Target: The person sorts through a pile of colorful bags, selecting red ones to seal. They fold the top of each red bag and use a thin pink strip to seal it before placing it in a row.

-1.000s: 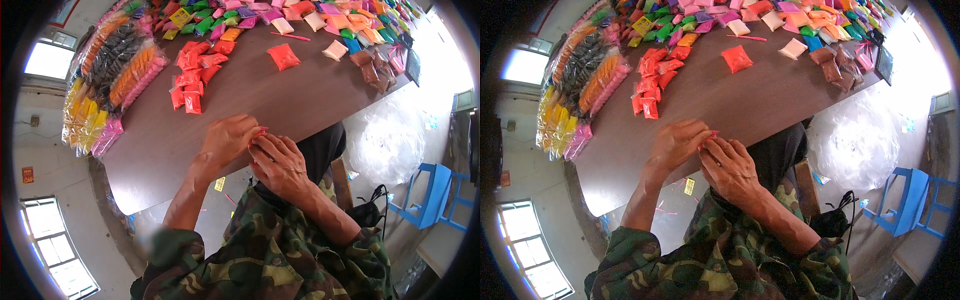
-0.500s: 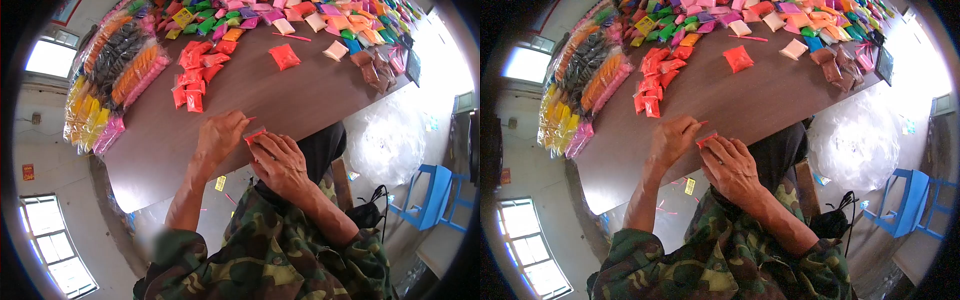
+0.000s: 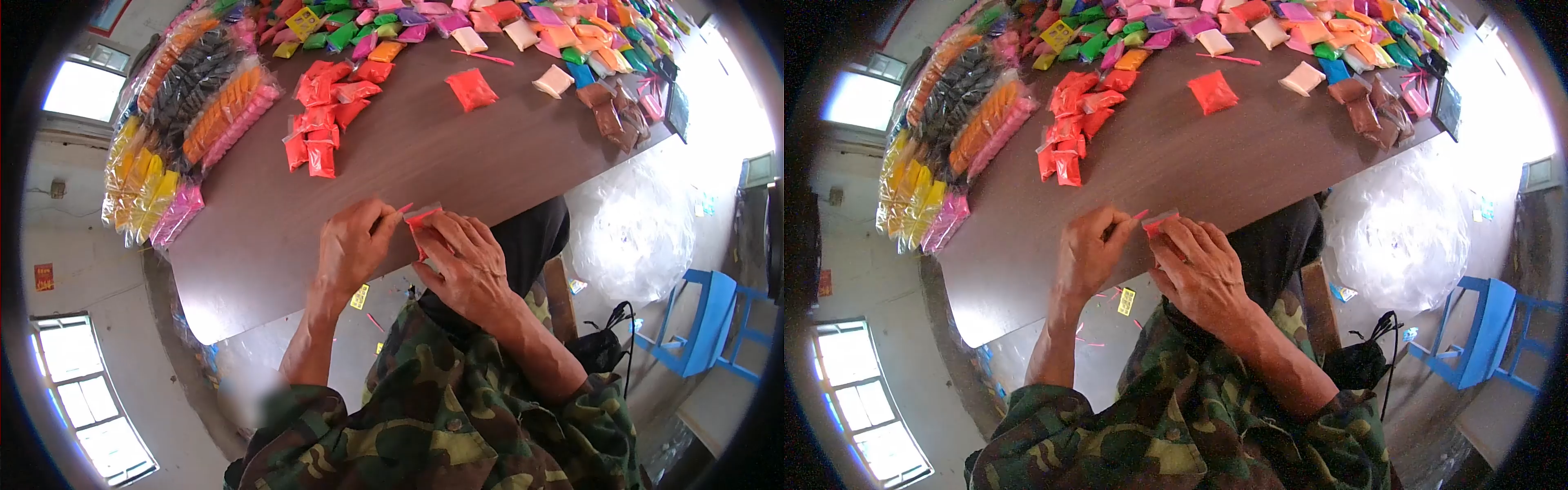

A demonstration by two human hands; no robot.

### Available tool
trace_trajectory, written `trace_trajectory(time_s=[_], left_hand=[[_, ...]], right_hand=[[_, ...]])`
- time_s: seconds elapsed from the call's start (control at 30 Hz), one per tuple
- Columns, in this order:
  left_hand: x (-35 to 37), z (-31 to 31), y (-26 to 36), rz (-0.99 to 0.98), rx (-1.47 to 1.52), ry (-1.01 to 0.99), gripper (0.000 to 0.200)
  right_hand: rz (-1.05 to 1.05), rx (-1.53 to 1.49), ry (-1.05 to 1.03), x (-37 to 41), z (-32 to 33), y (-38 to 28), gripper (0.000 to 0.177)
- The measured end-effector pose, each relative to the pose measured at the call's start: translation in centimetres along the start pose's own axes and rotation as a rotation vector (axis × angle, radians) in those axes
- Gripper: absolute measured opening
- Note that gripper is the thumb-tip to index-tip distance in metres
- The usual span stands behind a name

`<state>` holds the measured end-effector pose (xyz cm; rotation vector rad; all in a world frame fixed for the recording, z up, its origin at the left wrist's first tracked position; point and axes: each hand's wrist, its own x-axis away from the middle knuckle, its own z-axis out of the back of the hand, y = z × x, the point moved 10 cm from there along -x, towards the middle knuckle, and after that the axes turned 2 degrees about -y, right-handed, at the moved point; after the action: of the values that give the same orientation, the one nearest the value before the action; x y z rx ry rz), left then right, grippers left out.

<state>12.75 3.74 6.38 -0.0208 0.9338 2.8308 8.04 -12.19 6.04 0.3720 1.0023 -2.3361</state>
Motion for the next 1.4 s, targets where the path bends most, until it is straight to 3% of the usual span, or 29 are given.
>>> trace_trajectory(time_s=[0.07, 0.17, 0.27, 0.47, 0.7, 0.9, 1.1, 1.3, 1.4], left_hand=[[1.0, -0.7, 0.4, -0.056, 0.049, 0.012, 0.017], [0.9, -0.8, -1.6, -0.036, -0.059, 0.113, 0.016], [0.6, 0.3, -2.1, 0.043, -0.102, 0.085, 0.013], [3.4, -0.4, 1.2, 0.009, 0.180, 0.057, 0.012], [3.1, -2.3, 2.5, -0.157, -0.047, 0.086, 0.008], [0.8, -1.3, 1.9, -0.169, -0.171, 0.131, 0.014], [1.8, -2.1, 3.7, -0.234, -0.061, 0.030, 0.013], [-0.6, -1.7, 2.2, -0.173, -0.195, 0.050, 0.012], [0.1, -1.2, 3.9, -0.205, -0.053, -0.016, 0.014]], right_hand=[[-0.006, 0.003, -0.004, 0.2, 0.0, 0.1, 0.052], [0.013, 0.031, -0.024, 0.3, -0.1, -0.1, 0.052], [0.021, 0.042, -0.056, 0.3, 0.2, -0.1, 0.050], [-0.041, -0.107, 0.076, 1.3, 0.9, 1.4, 0.047], [0.071, -0.082, 0.111, 2.1, 0.7, 1.7, 0.041], [0.057, -0.082, 0.110, 1.9, 0.7, 1.6, 0.038], [0.055, -0.078, 0.124, 2.1, 0.7, 1.7, 0.041], [0.071, -0.077, 0.116, 2.1, 0.7, 1.5, 0.041], [0.060, -0.080, 0.142, 2.4, 0.8, 1.7, 0.040]])
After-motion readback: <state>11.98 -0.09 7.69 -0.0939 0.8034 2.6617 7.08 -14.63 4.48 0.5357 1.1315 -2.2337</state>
